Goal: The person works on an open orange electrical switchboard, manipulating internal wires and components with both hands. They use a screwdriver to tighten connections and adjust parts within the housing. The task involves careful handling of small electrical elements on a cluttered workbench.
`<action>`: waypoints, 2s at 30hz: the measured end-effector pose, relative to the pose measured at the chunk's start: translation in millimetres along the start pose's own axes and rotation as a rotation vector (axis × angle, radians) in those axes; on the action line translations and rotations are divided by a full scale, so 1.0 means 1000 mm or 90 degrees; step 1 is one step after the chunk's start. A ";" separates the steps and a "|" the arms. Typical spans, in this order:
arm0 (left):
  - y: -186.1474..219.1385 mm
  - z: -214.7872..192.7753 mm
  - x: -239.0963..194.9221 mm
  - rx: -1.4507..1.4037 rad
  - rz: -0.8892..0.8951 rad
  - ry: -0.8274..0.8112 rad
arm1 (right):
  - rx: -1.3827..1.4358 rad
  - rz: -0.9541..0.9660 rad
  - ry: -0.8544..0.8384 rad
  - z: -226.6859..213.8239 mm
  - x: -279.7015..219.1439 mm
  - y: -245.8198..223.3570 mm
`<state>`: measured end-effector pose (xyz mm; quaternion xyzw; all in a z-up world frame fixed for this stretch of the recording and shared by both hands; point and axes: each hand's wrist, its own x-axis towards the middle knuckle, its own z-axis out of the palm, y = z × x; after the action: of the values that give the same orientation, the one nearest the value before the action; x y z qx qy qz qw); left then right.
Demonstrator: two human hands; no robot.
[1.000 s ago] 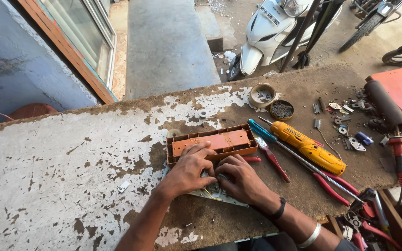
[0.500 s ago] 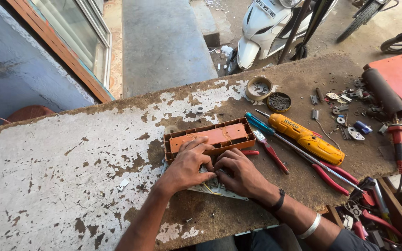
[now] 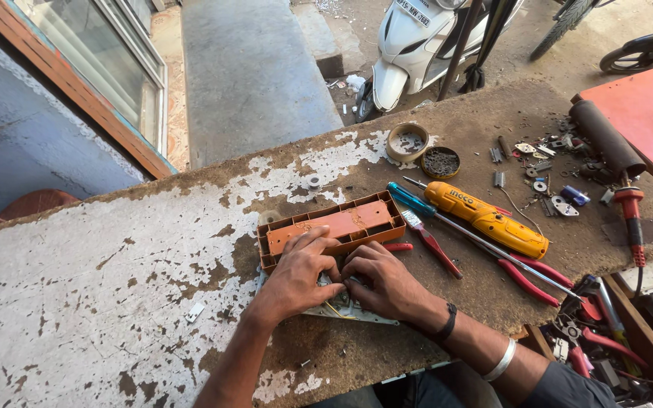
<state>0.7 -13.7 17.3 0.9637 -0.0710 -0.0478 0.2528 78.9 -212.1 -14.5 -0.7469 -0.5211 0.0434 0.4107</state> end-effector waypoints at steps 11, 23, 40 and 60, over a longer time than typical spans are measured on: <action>-0.002 0.004 0.003 0.011 -0.009 -0.007 | 0.005 0.015 -0.019 0.002 -0.001 0.007; 0.002 -0.003 0.000 0.012 -0.007 0.002 | 0.011 -0.001 -0.008 0.001 0.003 0.004; -0.034 0.027 0.017 0.108 0.022 0.047 | 0.006 -0.076 0.045 0.008 -0.018 0.022; -0.031 0.024 0.021 0.129 -0.031 -0.016 | 0.008 -0.047 0.033 0.005 -0.018 0.021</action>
<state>21.5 -1.4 -20.1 0.9851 -0.0550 -0.0587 0.1521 83.8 -226.3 -38.0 -0.7253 -0.5371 0.0124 0.4304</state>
